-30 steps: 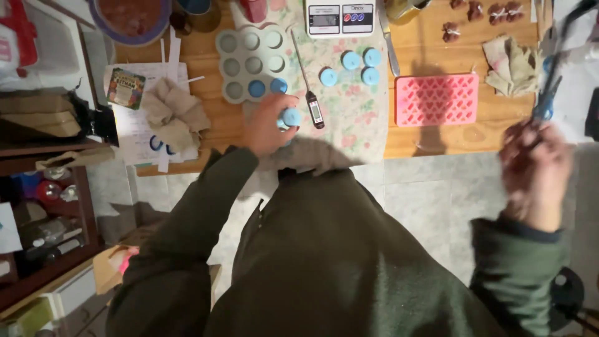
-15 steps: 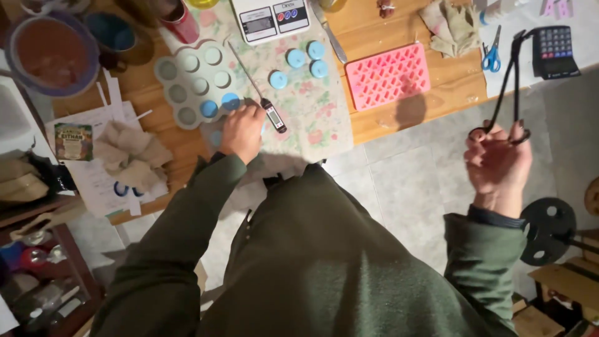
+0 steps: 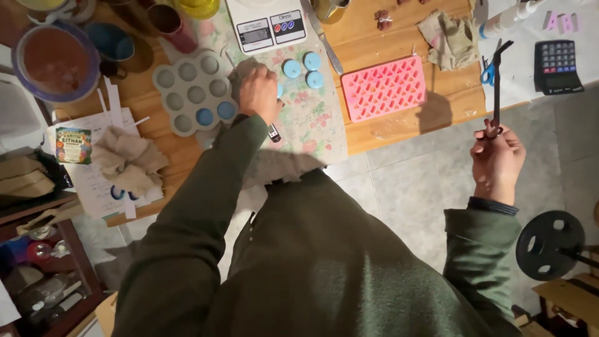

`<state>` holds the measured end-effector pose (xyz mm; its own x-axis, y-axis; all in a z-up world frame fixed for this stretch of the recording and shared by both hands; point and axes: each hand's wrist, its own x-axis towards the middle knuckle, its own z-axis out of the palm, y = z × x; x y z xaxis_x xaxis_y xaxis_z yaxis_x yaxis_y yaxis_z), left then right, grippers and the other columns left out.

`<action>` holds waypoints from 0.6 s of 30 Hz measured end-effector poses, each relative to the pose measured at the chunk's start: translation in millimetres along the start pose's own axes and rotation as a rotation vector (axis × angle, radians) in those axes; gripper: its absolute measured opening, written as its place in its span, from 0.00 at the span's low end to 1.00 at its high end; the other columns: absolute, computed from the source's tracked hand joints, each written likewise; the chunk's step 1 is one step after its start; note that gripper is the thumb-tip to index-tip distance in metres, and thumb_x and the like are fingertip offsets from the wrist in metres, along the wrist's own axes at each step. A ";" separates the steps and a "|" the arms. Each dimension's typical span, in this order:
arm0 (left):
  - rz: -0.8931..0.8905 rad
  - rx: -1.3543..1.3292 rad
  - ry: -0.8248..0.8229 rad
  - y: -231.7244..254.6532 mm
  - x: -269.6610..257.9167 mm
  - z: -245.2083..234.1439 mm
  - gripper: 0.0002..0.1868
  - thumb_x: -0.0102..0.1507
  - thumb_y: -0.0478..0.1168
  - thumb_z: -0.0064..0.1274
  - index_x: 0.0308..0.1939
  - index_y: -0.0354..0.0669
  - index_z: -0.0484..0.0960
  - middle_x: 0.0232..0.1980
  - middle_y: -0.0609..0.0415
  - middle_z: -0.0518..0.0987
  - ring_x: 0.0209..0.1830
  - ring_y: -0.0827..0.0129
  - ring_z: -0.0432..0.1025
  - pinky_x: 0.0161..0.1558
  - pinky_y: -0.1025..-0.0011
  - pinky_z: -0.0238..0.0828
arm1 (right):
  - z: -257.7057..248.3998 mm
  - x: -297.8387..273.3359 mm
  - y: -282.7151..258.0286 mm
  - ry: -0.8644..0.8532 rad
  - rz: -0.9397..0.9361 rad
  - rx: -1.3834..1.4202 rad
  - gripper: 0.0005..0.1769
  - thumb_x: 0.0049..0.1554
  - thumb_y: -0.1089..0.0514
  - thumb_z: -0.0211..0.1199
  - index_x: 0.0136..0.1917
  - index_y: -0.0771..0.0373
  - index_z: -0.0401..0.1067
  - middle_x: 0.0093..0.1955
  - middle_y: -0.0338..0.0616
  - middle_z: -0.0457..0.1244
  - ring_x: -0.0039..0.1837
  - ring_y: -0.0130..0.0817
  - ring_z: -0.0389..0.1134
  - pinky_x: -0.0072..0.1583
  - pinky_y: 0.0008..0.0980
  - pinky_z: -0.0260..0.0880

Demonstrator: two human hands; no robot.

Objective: The person is preparing and molding small candles, using a thermometer and long-nose pliers.

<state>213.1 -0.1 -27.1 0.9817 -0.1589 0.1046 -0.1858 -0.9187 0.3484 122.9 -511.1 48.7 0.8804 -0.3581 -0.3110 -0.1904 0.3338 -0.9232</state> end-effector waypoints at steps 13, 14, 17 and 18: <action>0.049 -0.906 -0.099 39.8 -24.4 -70.4 0.18 0.58 0.34 0.65 0.51 0.38 0.80 0.51 0.50 0.80 0.52 0.59 0.79 0.53 0.66 0.78 | 85.3 -79.9 14.2 -0.253 -0.103 -0.115 0.07 0.69 0.62 0.61 0.57 0.61 0.64 0.51 0.50 0.67 0.54 0.49 0.74 0.54 0.43 0.78; 0.089 -1.008 -0.121 55.5 -30.2 -88.1 0.20 0.59 0.34 0.65 0.54 0.38 0.80 0.54 0.51 0.81 0.54 0.62 0.79 0.56 0.67 0.78 | 102.9 -89.6 17.6 -0.348 -0.084 -0.046 0.10 0.67 0.62 0.64 0.56 0.60 0.62 0.55 0.50 0.67 0.60 0.52 0.73 0.57 0.47 0.78; 0.171 -1.105 -0.162 104.3 -50.9 -142.0 0.22 0.59 0.34 0.65 0.57 0.39 0.81 0.58 0.52 0.80 0.57 0.65 0.78 0.56 0.69 0.80 | 157.1 -116.3 15.7 -0.501 -0.022 0.078 0.16 0.63 0.61 0.67 0.56 0.59 0.61 0.61 0.50 0.66 0.69 0.53 0.71 0.63 0.52 0.78; 0.208 -1.092 -0.163 119.6 -58.3 -161.2 0.22 0.59 0.34 0.66 0.57 0.39 0.82 0.59 0.52 0.79 0.57 0.65 0.78 0.54 0.69 0.82 | 176.9 -123.0 13.2 -0.577 0.020 0.137 0.17 0.62 0.61 0.68 0.57 0.60 0.61 0.62 0.51 0.66 0.71 0.52 0.69 0.65 0.53 0.77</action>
<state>127.1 -42.4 158.6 0.9065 -0.3906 0.1605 -0.2040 -0.0721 0.9763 89.0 -308.4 114.7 0.9783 0.1690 -0.1201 -0.1859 0.4586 -0.8690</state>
